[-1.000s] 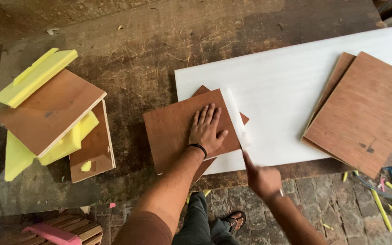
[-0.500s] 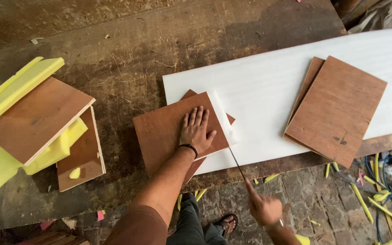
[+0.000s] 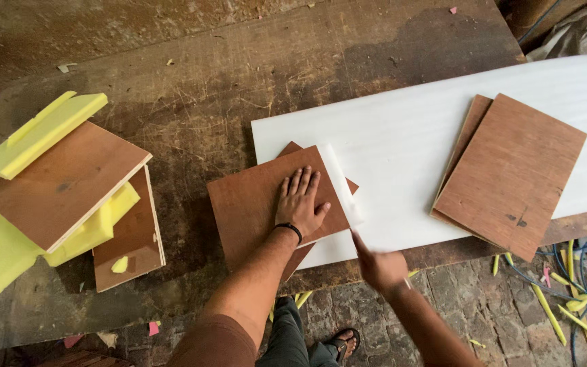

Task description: The person cuts white foam sheets using a metal straightedge and a utility knife on a wooden workbench. They align the foam, score along the edge, and separate the cut pieces, stacking them aside. The person also handles brown boards and yellow foam pieces during the process.

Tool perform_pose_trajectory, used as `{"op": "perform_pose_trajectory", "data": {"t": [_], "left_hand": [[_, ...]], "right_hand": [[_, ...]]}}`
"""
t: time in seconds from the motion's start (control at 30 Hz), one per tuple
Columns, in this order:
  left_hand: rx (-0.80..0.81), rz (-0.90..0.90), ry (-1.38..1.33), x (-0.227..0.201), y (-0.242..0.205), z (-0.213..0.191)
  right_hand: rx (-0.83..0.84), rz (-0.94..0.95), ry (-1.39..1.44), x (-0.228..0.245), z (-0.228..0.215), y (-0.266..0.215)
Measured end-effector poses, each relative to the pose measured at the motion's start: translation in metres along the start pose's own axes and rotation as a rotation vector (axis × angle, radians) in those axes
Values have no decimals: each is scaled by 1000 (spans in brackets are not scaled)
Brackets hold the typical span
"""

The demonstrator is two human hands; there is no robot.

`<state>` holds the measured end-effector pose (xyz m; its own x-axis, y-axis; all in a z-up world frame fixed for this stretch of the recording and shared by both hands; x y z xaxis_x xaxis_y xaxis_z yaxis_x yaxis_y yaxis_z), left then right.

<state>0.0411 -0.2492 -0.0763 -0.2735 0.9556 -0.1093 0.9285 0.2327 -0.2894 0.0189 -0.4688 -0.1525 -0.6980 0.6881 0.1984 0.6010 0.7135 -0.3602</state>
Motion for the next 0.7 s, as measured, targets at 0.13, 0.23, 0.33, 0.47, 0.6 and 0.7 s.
{"op": "perform_pose_trajectory", "data": {"t": [0.13, 0.23, 0.33, 0.47, 0.6, 0.7], "left_hand": [[-5, -2, -3, 1, -1, 0], [-8, -1, -14, -1, -2, 1], [-11, 2, -9, 0, -2, -2], [-5, -3, -21, 2, -3, -3], [-3, -12, -18, 1, -2, -3], [-10, -2, -40, 1, -3, -5]], "right_hand": [[-97, -3, 53, -22, 48, -65], [-173, 59, -49, -41, 61, -77], [-362, 84, -46, -50, 39, -66], [-413, 259, 124, -67, 7, -42], [-529, 365, 720, -85, -25, -19], [-480, 626, 1089, -115, -35, -5]]}}
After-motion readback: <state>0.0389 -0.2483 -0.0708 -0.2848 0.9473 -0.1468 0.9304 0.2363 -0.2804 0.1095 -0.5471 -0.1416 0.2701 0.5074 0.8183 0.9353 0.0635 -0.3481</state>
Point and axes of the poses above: each hand's wrist, its own y-axis towards the middle knuckle, its own z-axis out of the palm, x = y × z, the point moved 9 cm from there along y, towards the middle knuckle, and after that the axes turned 4 degrees about x, right-handed, at the moved point
